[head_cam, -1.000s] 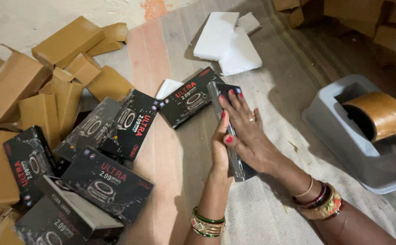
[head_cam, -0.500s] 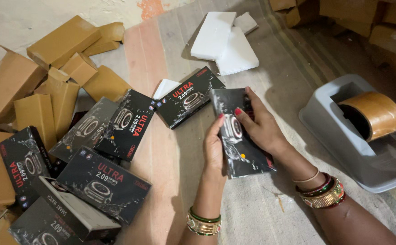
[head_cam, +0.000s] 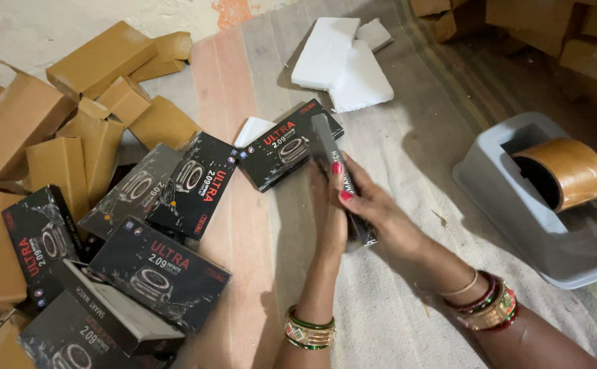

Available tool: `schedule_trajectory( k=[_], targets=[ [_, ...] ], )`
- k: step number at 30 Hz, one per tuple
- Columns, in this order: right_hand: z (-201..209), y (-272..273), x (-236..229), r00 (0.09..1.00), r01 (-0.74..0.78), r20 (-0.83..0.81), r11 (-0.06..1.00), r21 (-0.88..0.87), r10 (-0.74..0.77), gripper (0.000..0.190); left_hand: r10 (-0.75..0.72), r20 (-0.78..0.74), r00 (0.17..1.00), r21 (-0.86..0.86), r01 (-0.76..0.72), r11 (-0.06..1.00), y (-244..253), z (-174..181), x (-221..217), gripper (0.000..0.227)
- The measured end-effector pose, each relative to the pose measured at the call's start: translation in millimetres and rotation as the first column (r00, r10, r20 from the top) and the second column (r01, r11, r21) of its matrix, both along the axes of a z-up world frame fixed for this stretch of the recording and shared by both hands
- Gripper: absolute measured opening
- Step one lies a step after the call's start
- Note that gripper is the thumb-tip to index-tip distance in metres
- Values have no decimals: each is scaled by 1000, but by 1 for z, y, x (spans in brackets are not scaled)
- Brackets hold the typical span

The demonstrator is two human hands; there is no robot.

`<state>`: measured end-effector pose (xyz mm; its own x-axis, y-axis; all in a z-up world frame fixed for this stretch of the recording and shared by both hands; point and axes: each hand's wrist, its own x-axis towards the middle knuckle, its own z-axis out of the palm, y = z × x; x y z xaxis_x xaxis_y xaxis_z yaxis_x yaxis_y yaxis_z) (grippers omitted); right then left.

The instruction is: The person packs smart watches into small cardboard boxes. They place a watch box into a larger shipping box, seal it with tape from a dispenser, and set the sealed box aside. This process is repeated for multiple units.

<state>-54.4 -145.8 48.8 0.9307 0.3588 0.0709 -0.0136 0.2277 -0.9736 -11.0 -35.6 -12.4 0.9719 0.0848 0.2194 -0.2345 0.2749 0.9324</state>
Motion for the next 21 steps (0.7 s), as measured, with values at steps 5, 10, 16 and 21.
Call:
schedule_trajectory(
  k=[5,10,16,21],
  targets=[
    [-5,4,7,844,272,535,826,-494,42,95,-419,-81,904,-516,322,794,-6,10,-12,84],
    [-11,-17,34,827,418,562,676,-607,-7,87,-555,20,832,-630,441,639,-21,24,-29,81],
    [-18,-18,44,898,374,432,662,-650,-83,83,-492,-100,865,-699,291,653,-24,20,-25,67],
    [-20,3,18,903,115,404,822,-558,147,101,-196,-73,978,-750,76,657,3,-20,-2,68]
  ],
)
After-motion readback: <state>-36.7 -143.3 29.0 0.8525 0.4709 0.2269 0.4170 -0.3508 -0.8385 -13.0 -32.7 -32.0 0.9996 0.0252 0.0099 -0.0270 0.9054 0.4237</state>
